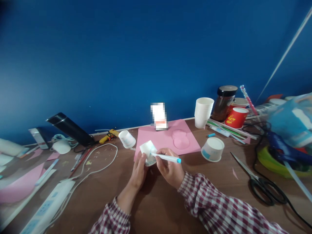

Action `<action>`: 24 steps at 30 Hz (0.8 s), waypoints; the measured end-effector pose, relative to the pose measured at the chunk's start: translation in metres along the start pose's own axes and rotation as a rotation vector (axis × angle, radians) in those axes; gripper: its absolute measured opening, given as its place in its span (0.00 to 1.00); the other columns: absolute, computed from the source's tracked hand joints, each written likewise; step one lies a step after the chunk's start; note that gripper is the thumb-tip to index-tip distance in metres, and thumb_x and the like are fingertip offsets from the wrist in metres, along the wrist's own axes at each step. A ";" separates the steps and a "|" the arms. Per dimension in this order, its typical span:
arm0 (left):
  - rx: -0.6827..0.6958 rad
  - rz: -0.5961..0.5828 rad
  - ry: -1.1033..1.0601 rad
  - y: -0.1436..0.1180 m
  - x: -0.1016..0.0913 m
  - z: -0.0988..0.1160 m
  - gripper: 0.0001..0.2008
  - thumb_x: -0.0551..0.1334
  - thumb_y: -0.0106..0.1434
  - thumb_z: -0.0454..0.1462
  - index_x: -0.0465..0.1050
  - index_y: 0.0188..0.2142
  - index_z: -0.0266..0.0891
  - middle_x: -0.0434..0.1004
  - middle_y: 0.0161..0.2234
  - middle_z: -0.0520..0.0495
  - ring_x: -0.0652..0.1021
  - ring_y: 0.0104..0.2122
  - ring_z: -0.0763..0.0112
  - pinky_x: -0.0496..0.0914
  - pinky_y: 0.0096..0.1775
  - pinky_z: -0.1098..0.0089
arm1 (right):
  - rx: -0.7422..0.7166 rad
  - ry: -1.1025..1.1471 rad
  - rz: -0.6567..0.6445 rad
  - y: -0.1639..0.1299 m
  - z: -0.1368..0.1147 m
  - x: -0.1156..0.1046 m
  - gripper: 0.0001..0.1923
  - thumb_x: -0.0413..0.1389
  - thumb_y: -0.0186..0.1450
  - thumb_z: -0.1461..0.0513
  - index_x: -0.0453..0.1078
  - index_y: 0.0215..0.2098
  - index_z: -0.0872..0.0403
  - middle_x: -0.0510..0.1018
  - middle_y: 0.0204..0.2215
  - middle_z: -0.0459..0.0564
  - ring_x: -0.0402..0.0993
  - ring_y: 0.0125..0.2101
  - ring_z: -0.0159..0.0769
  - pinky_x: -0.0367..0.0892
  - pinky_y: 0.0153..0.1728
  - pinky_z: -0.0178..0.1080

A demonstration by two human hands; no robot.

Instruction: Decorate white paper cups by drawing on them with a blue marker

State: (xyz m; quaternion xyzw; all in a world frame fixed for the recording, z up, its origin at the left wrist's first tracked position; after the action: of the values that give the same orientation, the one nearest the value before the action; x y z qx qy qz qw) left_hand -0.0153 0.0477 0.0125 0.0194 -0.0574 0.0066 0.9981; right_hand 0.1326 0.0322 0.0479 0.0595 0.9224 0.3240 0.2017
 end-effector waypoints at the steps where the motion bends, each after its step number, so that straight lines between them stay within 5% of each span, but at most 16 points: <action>1: 0.002 0.000 0.014 0.000 0.000 0.001 0.22 0.57 0.61 0.50 0.67 0.49 0.38 0.75 0.41 0.45 0.74 0.40 0.64 0.68 0.43 0.67 | -0.007 -0.006 0.000 0.000 0.000 0.000 0.02 0.51 0.65 0.63 0.64 0.36 0.54 0.72 0.29 0.49 0.72 0.29 0.35 0.69 0.32 0.37; 24: 0.008 0.001 -0.021 0.001 0.001 -0.004 0.21 0.57 0.62 0.48 0.65 0.51 0.40 0.73 0.41 0.46 0.73 0.41 0.66 0.68 0.44 0.68 | 0.010 -0.014 0.015 0.000 0.005 0.000 0.02 0.50 0.66 0.63 0.64 0.36 0.53 0.71 0.29 0.48 0.70 0.29 0.34 0.68 0.31 0.35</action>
State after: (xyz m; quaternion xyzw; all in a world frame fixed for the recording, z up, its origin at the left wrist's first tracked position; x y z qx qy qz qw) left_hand -0.0143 0.0485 0.0087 0.0235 -0.0679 0.0073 0.9974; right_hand 0.1345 0.0351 0.0447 0.0697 0.9221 0.3205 0.2054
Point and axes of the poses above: each hand's wrist, its own y-axis towards the middle knuckle, its own x-axis out of the palm, z = x × y, the point moved 3 cm from there along y, towards the middle knuckle
